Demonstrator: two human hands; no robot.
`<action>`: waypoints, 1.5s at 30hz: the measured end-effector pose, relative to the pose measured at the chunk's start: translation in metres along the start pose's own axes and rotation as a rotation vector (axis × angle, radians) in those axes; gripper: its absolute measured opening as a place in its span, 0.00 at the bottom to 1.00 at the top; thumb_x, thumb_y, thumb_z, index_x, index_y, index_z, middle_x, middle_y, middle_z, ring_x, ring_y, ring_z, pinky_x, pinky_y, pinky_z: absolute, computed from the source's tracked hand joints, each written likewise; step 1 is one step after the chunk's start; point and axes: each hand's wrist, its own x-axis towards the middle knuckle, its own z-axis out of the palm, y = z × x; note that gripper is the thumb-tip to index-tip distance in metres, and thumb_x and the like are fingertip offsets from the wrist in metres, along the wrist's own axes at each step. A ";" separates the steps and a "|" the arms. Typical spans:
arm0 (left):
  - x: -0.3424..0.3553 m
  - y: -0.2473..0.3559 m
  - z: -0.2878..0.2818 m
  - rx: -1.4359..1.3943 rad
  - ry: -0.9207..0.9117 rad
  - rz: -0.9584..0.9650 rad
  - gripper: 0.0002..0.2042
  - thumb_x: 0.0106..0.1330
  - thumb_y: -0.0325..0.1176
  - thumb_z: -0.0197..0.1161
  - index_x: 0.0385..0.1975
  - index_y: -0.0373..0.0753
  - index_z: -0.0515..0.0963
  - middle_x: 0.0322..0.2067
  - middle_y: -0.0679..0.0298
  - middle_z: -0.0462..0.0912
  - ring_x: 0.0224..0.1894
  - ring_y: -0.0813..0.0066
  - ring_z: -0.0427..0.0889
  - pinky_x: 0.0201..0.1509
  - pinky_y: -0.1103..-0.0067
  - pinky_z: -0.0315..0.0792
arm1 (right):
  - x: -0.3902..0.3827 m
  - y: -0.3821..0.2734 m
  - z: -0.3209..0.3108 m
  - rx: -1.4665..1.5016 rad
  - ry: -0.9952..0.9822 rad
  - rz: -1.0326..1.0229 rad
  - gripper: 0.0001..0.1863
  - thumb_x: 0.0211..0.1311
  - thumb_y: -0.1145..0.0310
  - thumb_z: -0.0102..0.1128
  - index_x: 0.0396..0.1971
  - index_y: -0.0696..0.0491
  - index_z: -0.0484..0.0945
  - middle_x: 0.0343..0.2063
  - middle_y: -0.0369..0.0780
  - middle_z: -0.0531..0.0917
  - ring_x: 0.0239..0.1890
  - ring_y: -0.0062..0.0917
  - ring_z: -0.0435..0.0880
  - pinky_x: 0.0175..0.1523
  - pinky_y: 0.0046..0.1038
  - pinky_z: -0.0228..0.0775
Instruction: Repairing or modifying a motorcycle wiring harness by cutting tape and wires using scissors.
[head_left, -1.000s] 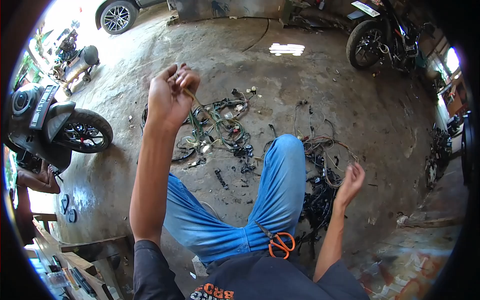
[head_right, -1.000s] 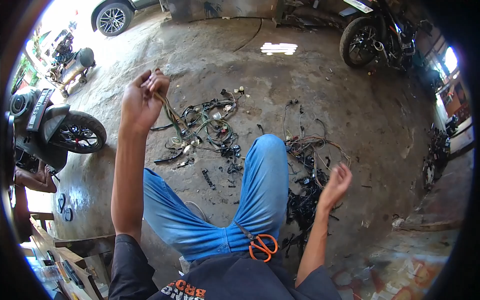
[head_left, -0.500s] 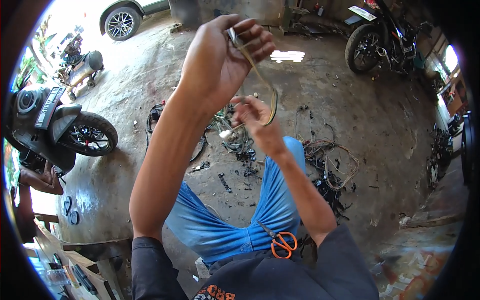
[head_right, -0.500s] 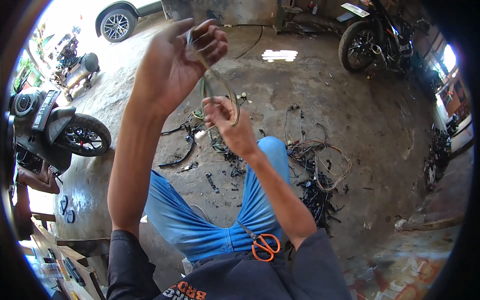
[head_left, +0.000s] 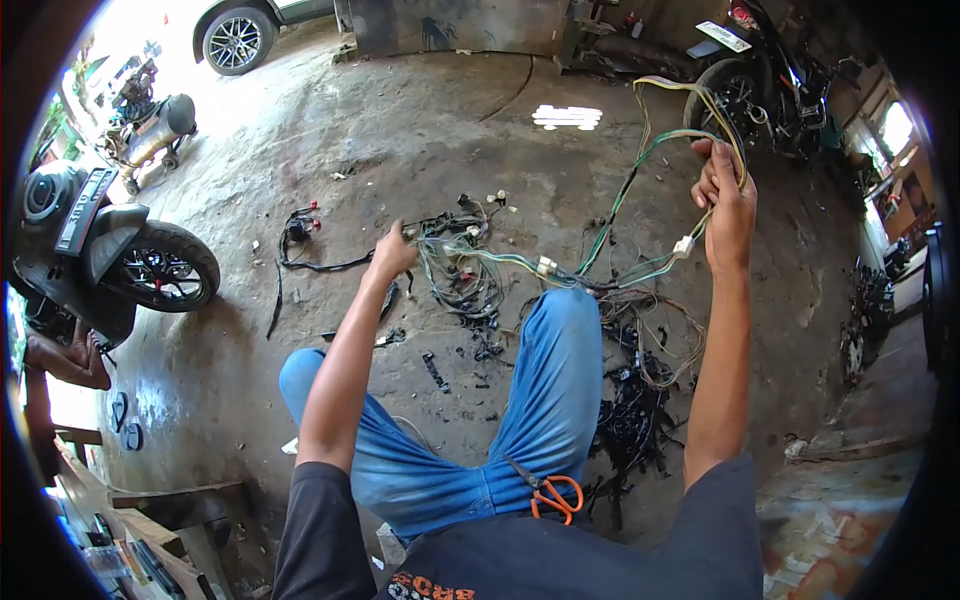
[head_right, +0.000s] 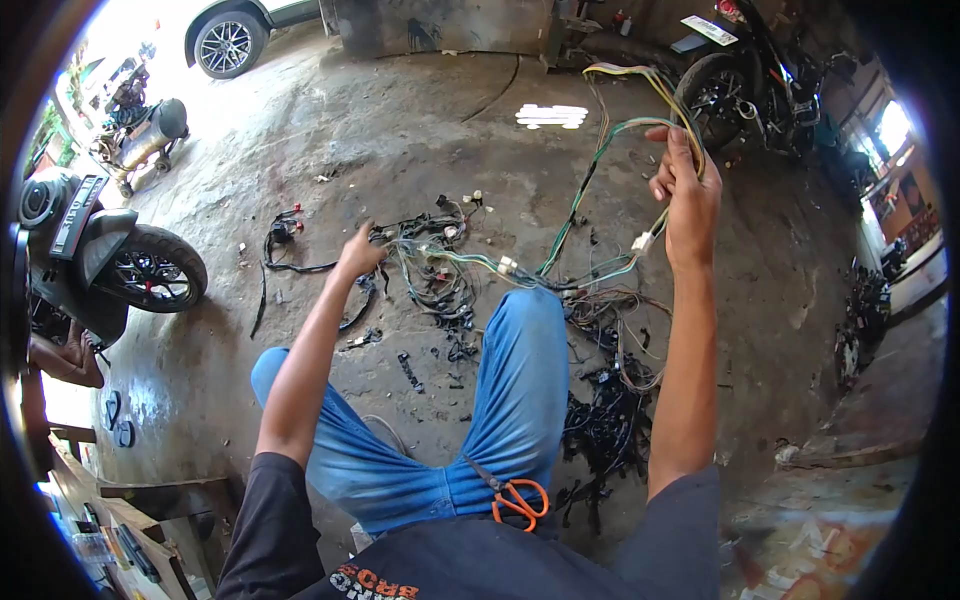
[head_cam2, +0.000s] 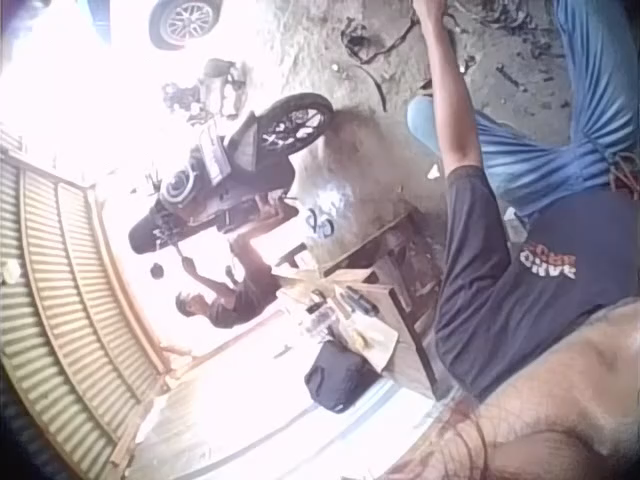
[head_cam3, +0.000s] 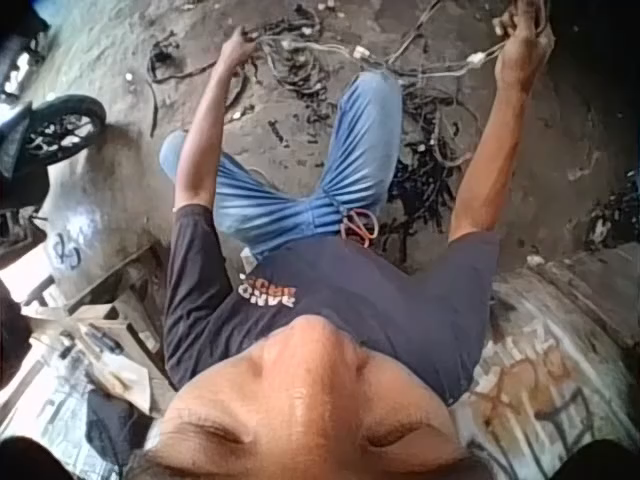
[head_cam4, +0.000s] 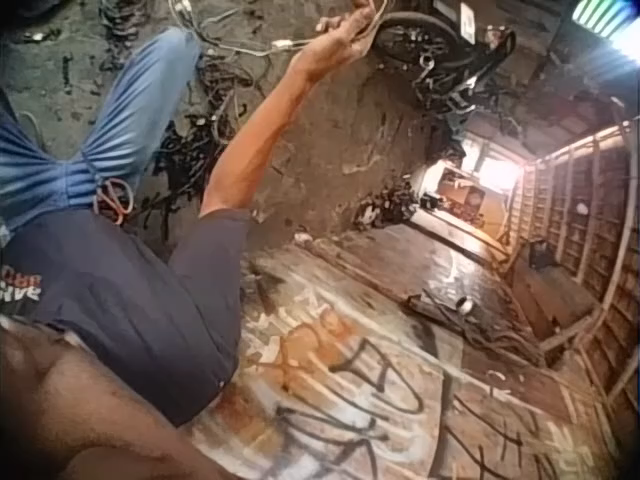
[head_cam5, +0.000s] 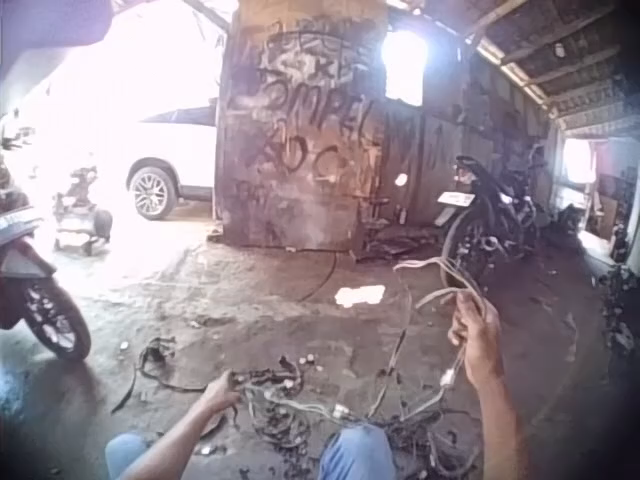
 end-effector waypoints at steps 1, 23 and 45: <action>0.009 -0.033 0.013 0.063 -0.042 0.030 0.48 0.52 0.42 0.71 0.74 0.41 0.54 0.65 0.38 0.68 0.65 0.42 0.71 0.67 0.63 0.70 | 0.000 0.000 0.001 0.011 -0.008 0.005 0.20 0.76 0.53 0.55 0.40 0.58 0.81 0.20 0.23 0.58 0.22 0.08 0.54 0.27 0.17 0.51; -0.031 -0.019 -0.046 -0.346 -0.293 -0.336 0.21 0.67 0.48 0.67 0.24 0.32 0.79 0.18 0.67 0.75 0.17 0.76 0.74 0.23 0.76 0.72 | -0.012 0.137 -0.042 -0.156 0.058 0.378 0.12 0.70 0.61 0.60 0.43 0.54 0.83 0.26 0.27 0.71 0.23 0.09 0.63 0.31 0.16 0.62; -0.207 0.095 -0.153 -0.987 -0.021 0.122 0.19 0.81 0.43 0.48 0.55 0.35 0.78 0.22 0.76 0.69 0.19 0.93 0.61 0.21 0.89 0.53 | -0.066 0.165 0.095 -0.825 -0.445 0.295 0.14 0.61 0.62 0.64 0.44 0.52 0.86 0.36 0.43 0.88 0.41 0.32 0.86 0.52 0.32 0.75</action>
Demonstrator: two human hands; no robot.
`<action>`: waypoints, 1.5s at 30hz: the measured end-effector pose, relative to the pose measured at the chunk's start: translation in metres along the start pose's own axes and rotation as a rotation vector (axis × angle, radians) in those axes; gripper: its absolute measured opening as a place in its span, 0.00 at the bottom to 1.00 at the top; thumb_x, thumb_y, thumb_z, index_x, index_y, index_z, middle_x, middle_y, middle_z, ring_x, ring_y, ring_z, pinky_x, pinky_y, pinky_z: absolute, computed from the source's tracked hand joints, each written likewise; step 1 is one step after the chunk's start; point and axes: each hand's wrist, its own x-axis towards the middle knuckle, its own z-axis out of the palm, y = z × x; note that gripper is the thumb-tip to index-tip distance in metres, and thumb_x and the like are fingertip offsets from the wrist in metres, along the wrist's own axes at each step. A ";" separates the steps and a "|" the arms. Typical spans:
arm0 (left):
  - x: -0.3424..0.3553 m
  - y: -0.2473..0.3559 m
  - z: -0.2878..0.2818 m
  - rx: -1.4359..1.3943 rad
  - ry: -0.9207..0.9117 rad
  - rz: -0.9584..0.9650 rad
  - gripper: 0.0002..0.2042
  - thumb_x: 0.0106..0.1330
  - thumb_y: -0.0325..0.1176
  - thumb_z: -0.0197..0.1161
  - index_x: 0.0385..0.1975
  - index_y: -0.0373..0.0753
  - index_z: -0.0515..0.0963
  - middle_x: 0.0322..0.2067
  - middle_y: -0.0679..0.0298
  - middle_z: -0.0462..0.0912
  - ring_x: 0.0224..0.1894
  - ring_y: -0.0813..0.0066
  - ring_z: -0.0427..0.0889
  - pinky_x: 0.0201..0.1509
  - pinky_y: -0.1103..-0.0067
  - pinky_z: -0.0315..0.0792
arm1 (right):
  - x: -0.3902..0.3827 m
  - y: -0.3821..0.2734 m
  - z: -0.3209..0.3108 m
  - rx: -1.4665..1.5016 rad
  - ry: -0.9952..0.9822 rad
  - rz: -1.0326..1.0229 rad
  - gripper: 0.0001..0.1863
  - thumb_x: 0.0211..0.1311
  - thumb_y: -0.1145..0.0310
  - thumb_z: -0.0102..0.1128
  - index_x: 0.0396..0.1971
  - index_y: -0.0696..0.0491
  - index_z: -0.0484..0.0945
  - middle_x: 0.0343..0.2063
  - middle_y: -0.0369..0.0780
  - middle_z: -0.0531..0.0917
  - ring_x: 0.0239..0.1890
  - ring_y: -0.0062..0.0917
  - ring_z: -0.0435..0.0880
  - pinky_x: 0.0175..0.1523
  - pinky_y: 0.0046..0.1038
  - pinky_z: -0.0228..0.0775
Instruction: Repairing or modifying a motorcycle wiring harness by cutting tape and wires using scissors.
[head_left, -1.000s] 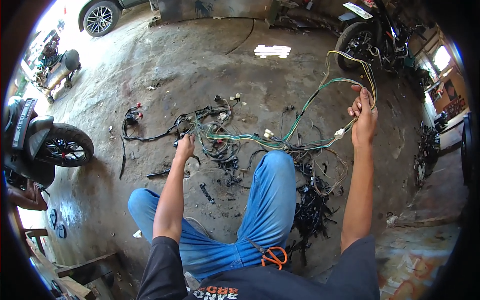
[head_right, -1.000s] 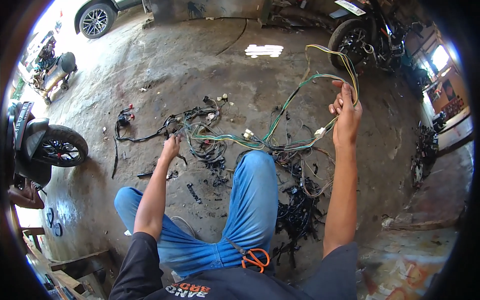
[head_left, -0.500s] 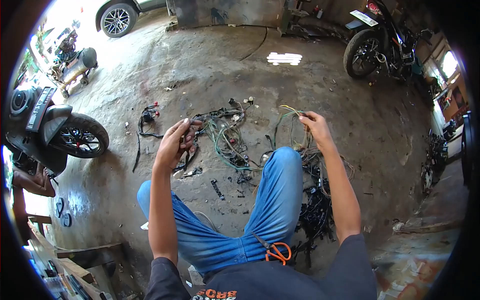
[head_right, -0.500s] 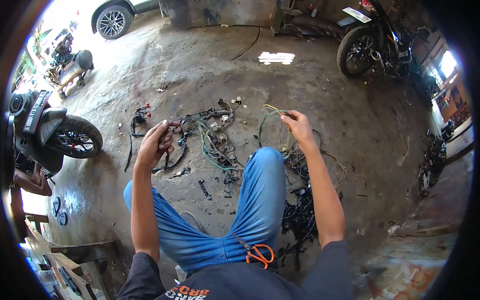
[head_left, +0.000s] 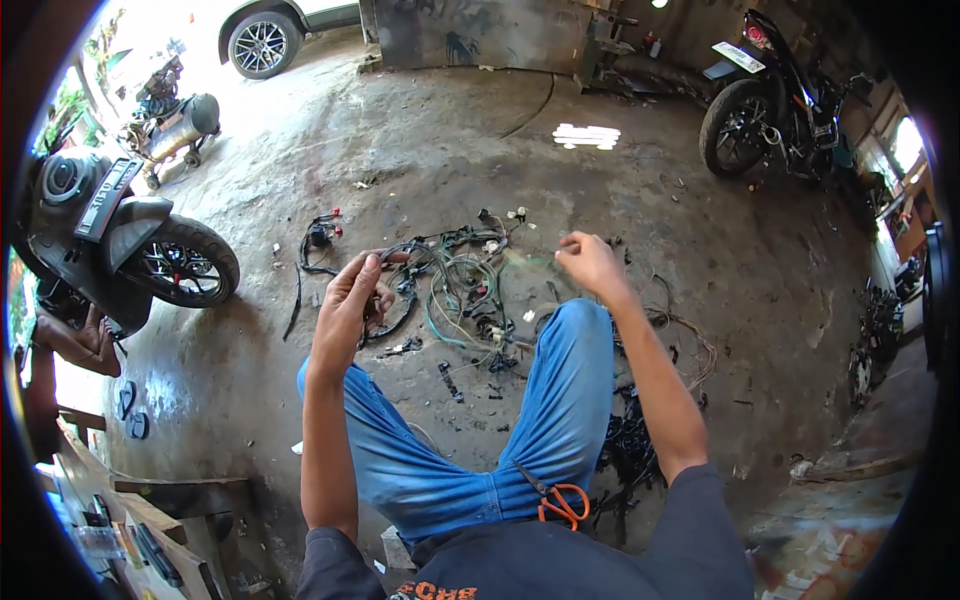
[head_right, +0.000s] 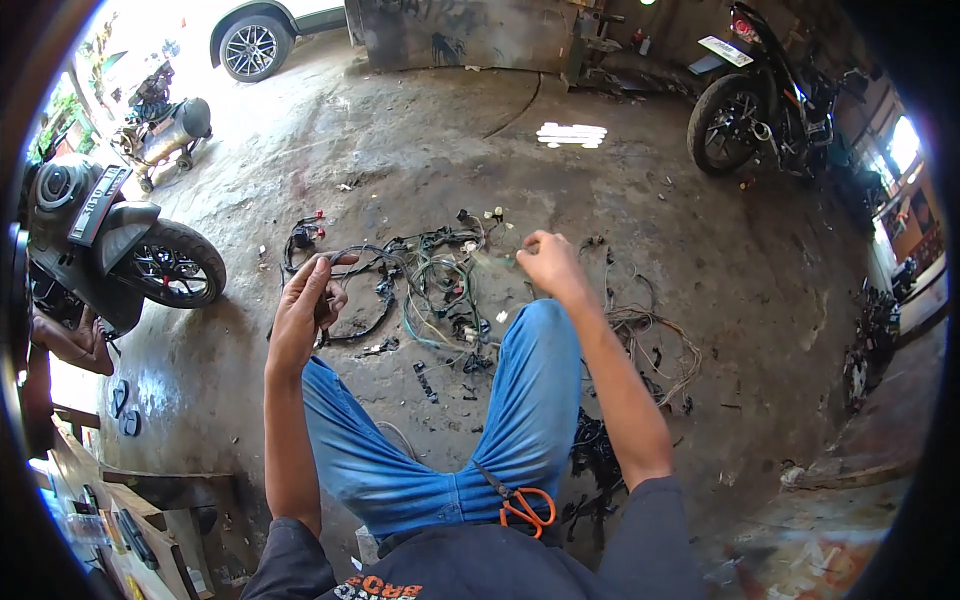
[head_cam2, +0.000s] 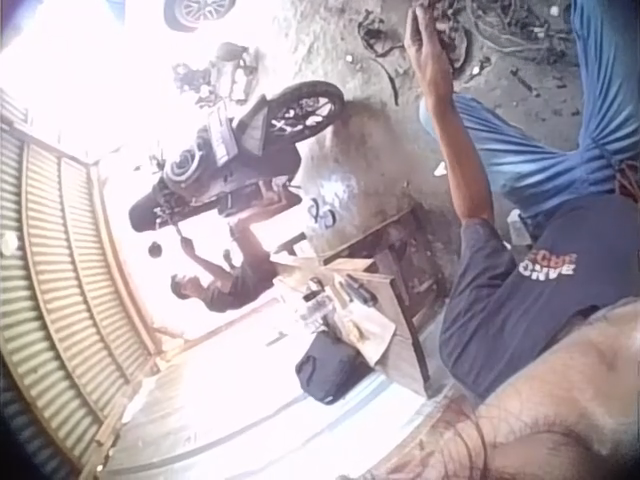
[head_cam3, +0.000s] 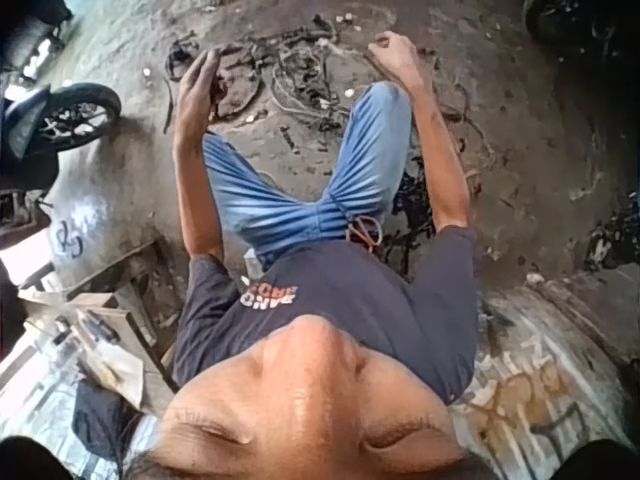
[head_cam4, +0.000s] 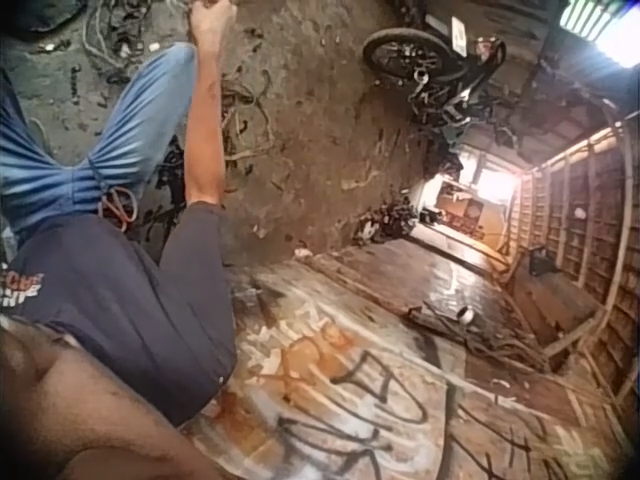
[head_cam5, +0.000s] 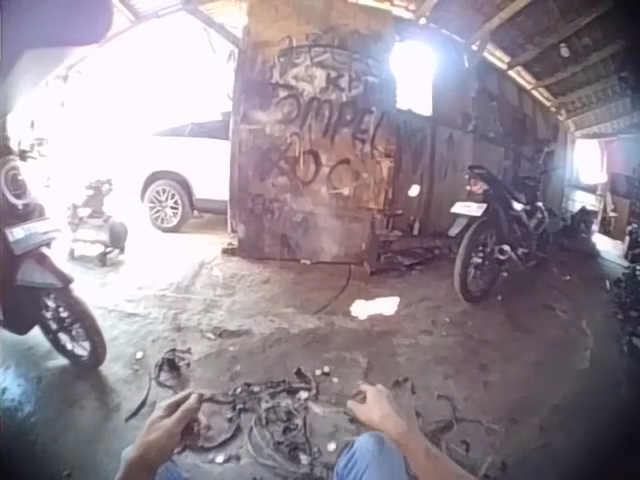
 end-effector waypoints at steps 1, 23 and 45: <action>0.000 0.000 -0.002 0.051 0.000 0.001 0.19 0.81 0.43 0.48 0.55 0.35 0.78 0.24 0.73 0.74 0.19 0.93 0.62 0.21 0.90 0.55 | -0.013 -0.022 0.004 -0.140 0.178 -0.058 0.16 0.61 0.61 0.65 0.46 0.51 0.86 0.40 0.44 0.88 0.43 0.30 0.86 0.53 0.31 0.76; -0.013 -0.026 0.028 -0.540 -0.390 -0.335 0.28 0.80 0.45 0.45 0.73 0.35 0.56 0.35 0.64 0.76 0.31 0.78 0.77 0.54 0.56 0.79 | -0.084 -0.095 -0.016 1.234 -0.219 0.062 0.17 0.78 0.55 0.48 0.37 0.53 0.76 0.18 0.26 0.60 0.18 0.12 0.59 0.25 0.19 0.61; -0.054 -0.040 0.078 -0.186 -0.228 -0.210 0.18 0.82 0.42 0.45 0.51 0.31 0.74 0.22 0.77 0.58 0.21 0.90 0.53 0.24 0.86 0.50 | -0.125 -0.115 -0.015 0.611 -0.007 0.031 0.14 0.69 0.61 0.64 0.41 0.58 0.84 0.30 0.40 0.85 0.37 0.22 0.83 0.48 0.24 0.74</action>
